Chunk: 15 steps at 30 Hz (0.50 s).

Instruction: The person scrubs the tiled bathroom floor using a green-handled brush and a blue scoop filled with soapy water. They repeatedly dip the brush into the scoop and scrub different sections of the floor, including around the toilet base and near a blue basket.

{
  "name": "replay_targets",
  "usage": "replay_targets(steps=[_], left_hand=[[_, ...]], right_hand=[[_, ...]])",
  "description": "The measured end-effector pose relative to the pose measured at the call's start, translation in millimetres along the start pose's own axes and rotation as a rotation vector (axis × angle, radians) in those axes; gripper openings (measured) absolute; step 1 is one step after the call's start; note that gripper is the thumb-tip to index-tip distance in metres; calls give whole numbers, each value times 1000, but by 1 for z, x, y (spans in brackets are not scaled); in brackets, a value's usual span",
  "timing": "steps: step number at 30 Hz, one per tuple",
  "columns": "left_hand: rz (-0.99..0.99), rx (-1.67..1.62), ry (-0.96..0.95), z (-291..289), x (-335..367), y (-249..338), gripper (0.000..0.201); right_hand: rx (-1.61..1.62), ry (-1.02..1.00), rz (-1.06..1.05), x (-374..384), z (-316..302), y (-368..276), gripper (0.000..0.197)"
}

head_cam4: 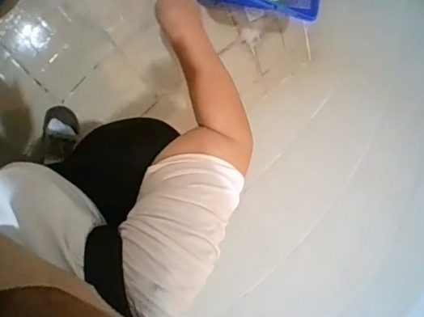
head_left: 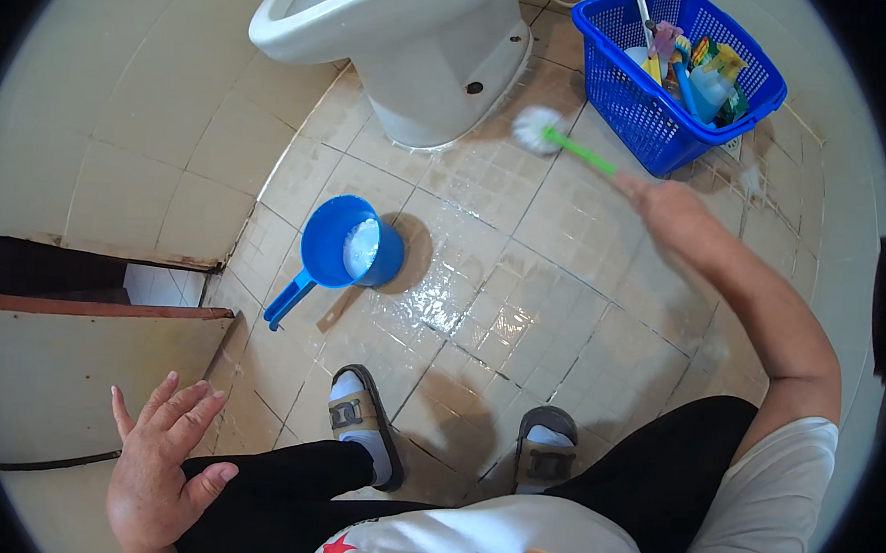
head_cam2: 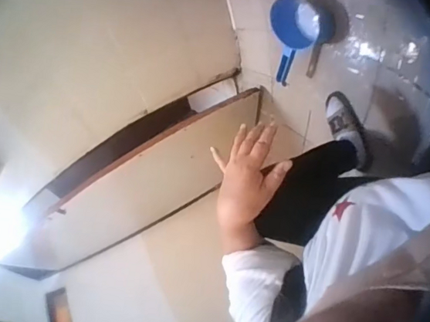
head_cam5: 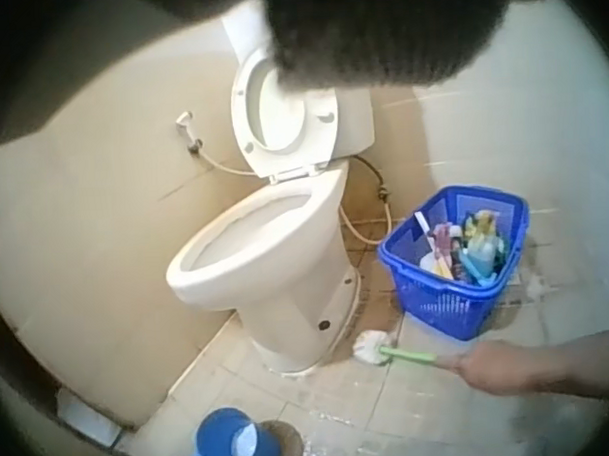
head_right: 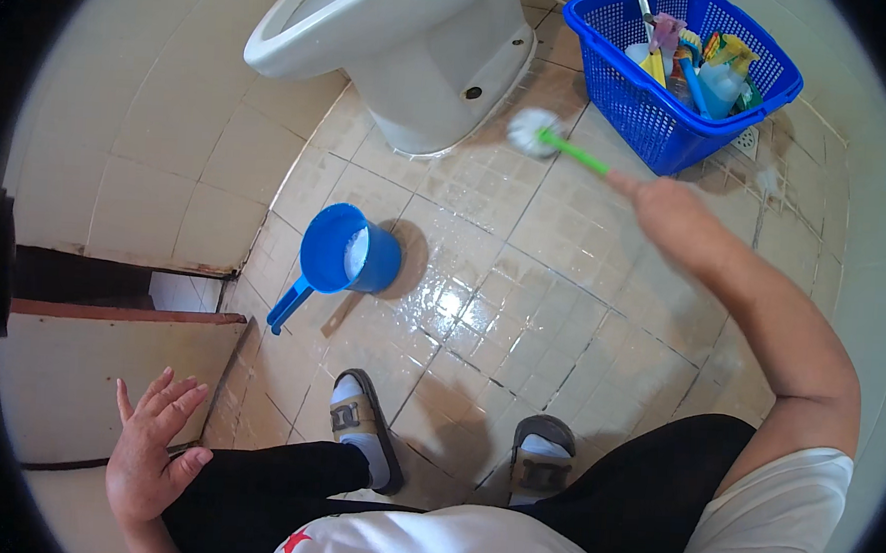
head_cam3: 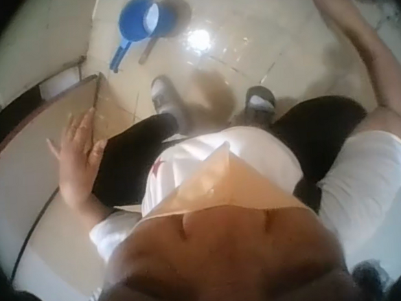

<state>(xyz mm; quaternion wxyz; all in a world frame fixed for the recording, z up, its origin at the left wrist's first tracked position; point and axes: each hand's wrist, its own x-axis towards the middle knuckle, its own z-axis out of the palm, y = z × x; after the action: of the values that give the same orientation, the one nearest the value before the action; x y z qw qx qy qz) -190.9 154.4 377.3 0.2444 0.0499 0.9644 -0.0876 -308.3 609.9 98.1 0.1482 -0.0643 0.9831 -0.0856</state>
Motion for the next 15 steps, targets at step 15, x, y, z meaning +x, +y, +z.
replay_targets(steps=[15], left_hand=[[37,-9,-17,1,-10,-2,67]], right_hand=[[107,-90,-7,-36,32,-7,46]])
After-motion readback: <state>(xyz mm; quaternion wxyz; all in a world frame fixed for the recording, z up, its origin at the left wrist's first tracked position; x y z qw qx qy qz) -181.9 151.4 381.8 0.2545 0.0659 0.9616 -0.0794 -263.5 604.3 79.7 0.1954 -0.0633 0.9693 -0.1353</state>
